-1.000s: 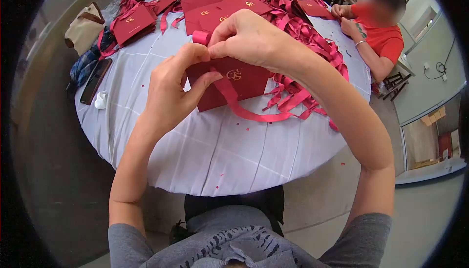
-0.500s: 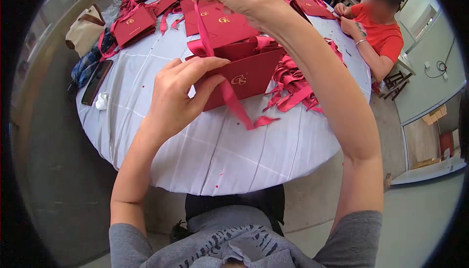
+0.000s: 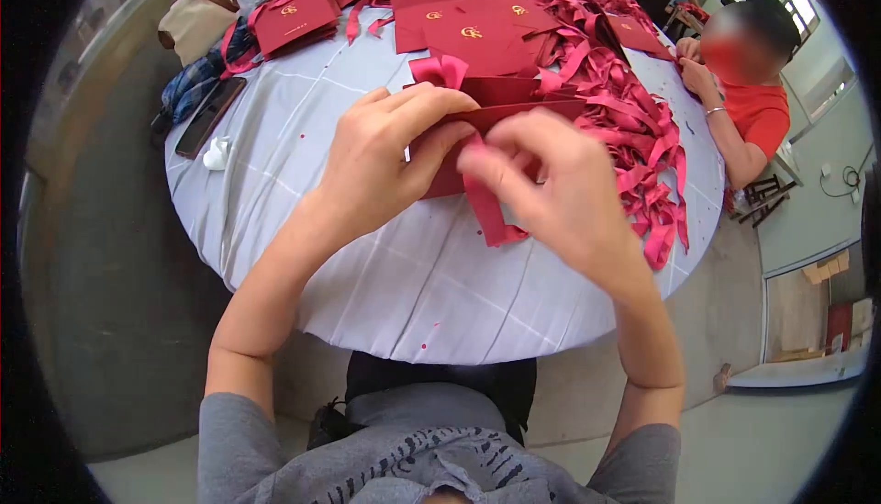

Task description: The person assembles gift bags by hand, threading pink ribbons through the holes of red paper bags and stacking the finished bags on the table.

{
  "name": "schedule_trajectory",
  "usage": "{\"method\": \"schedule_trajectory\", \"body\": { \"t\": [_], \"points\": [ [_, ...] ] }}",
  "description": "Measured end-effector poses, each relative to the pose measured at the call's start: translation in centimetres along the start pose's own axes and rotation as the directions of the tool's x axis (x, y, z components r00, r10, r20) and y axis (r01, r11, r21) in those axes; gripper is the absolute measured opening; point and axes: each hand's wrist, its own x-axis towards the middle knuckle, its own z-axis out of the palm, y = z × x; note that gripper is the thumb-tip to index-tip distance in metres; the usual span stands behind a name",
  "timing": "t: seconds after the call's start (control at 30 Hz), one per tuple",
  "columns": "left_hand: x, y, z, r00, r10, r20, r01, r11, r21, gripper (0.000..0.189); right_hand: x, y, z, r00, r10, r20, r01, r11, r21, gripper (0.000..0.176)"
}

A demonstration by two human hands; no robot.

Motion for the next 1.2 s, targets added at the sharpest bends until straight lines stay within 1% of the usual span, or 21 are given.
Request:
{"method": "schedule_trajectory", "body": {
  "t": [0.03, 0.13, 0.2, 0.23, 0.33, 0.37, 0.4, 0.47, 0.53, 0.6, 0.63, 0.7, 0.73, 0.8, 0.83, 0.9, 0.97, 1.03, 1.07, 1.1, 1.2],
  "points": [
    [0.1, 0.1, -0.1, 1.000, -0.011, 0.009, 0.010, 0.999, 0.036, 0.013, -0.9, 0.6, 0.2, 0.996, -0.019, 0.086, 0.020, 1.000, -0.007, 0.024],
    [0.6, 0.8, -0.3, 0.996, -0.078, 0.040, 0.073, 0.991, 0.108, 0.011, -3.0, 1.0, -0.3, 0.961, 0.157, 0.226, -0.222, 0.928, 0.299, 0.012],
    [1.0, 0.7, -0.3, 0.993, 0.114, -0.028, -0.098, 0.934, 0.345, 0.010, -4.0, 1.9, -0.9, 0.921, 0.270, 0.281, -0.376, 0.803, 0.461, 0.012],
    [1.3, 1.2, -0.4, 0.995, 0.096, 0.002, -0.089, 0.907, 0.412, 0.009, -4.4, 1.9, -1.6, 0.877, 0.339, 0.340, -0.464, 0.781, 0.418, 0.013],
    [2.7, 2.0, -0.5, 0.985, 0.146, 0.088, -0.169, 0.900, 0.403, 0.014, -5.7, 3.2, -2.5, 0.917, 0.282, 0.282, -0.388, 0.798, 0.462, 0.013],
    [2.8, 2.1, -0.5, 0.979, 0.105, 0.174, -0.165, 0.909, 0.382, 0.019, -6.0, 3.5, -2.8, 0.914, 0.292, 0.283, -0.399, 0.776, 0.489, 0.013],
    [3.0, 2.3, -0.3, 0.979, 0.104, 0.178, -0.166, 0.910, 0.380, 0.019, -6.3, 3.7, -3.1, 0.913, 0.295, 0.282, -0.401, 0.773, 0.491, 0.013],
    [3.7, 2.7, 0.2, 0.945, 0.109, 0.309, -0.222, 0.907, 0.357, 0.026, -6.7, 4.1, -3.7, 0.915, 0.298, 0.272, -0.387, 0.839, 0.381, 0.014],
    [4.4, 3.0, 0.3, 0.934, 0.083, 0.349, -0.219, 0.902, 0.372, 0.025, -7.2, 4.3, -4.3, 0.907, 0.318, 0.275, -0.406, 0.834, 0.374, 0.014],
    [5.0, 3.0, 0.7, 0.921, 0.029, 0.389, -0.134, 0.960, 0.245, 0.020, -7.6, 4.6, -4.8, 0.881, 0.402, 0.249, -0.470, 0.802, 0.368, 0.014],
    [5.1, 2.9, 1.1, 0.922, 0.022, 0.386, -0.127, 0.960, 0.248, 0.020, -7.8, 4.8, -4.9, 0.905, 0.380, 0.190, -0.425, 0.810, 0.405, 0.014],
    [5.1, 2.3, 1.9, 0.899, -0.148, 0.412, -0.006, 0.937, 0.350, 0.017, -7.7, 4.8, -5.4, 0.887, 0.448, 0.115, -0.440, 0.739, 0.510, 0.014],
    [5.1, 1.7, 2.2, 0.901, -0.153, 0.406, 0.000, 0.936, 0.352, 0.017, -7.8, 5.3, -5.6, 0.892, 0.449, 0.051, -0.407, 0.749, 0.523, 0.014],
    [5.2, 0.7, 2.5, 0.956, -0.013, 0.294, -0.056, 0.973, 0.225, 0.014, -7.5, 4.9, -5.8, 0.883, 0.464, -0.074, -0.349, 0.751, 0.560, 0.014],
    [5.4, 0.3, 2.5, 0.957, -0.016, 0.291, -0.052, 0.973, 0.225, 0.014, -7.3, 4.8, -5.9, 0.872, 0.481, -0.088, -0.336, 0.721, 0.606, 0.016],
    [6.3, 0.5, 1.7, 0.949, -0.110, 0.294, 0.102, 0.994, 0.044, 0.011, -6.9, 4.3, -6.4, 0.873, 0.471, -0.126, -0.310, 0.736, 0.602, 0.017],
    [6.6, 0.3, 1.0, 0.937, -0.162, 0.311, 0.148, 0.987, 0.067, 0.013, -6.6, 4.1, -6.8, 0.869, 0.467, -0.163, -0.284, 0.742, 0.607, 0.022],
    [6.1, -1.0, 1.2, 0.935, -0.219, 0.278, 0.257, 0.961, -0.106, 0.018, -6.4, 4.3, -7.0, 0.862, 0.466, -0.200, -0.267, 0.752, 0.603, 0.023],
    [6.0, -1.5, 1.2, 0.937, -0.227, 0.267, 0.262, 0.959, -0.105, 0.018, -6.3, 4.5, -7.1, 0.847, 0.473, -0.242, -0.253, 0.759, 0.600, 0.024],
    [5.9, -1.9, 1.2, 0.915, -0.259, 0.310, 0.321, 0.931, -0.171, 0.019, -6.5, 4.7, -7.5, 0.864, 0.452, -0.222, -0.232, 0.749, 0.620, 0.025],
    [5.6, -2.8, 1.6, 0.866, -0.307, 0.396, 0.446, 0.831, -0.332, 0.020, -6.2, 4.8, -7.9, 0.850, 0.419, -0.320, -0.122, 0.747, 0.653, 0.028]
  ]
}}
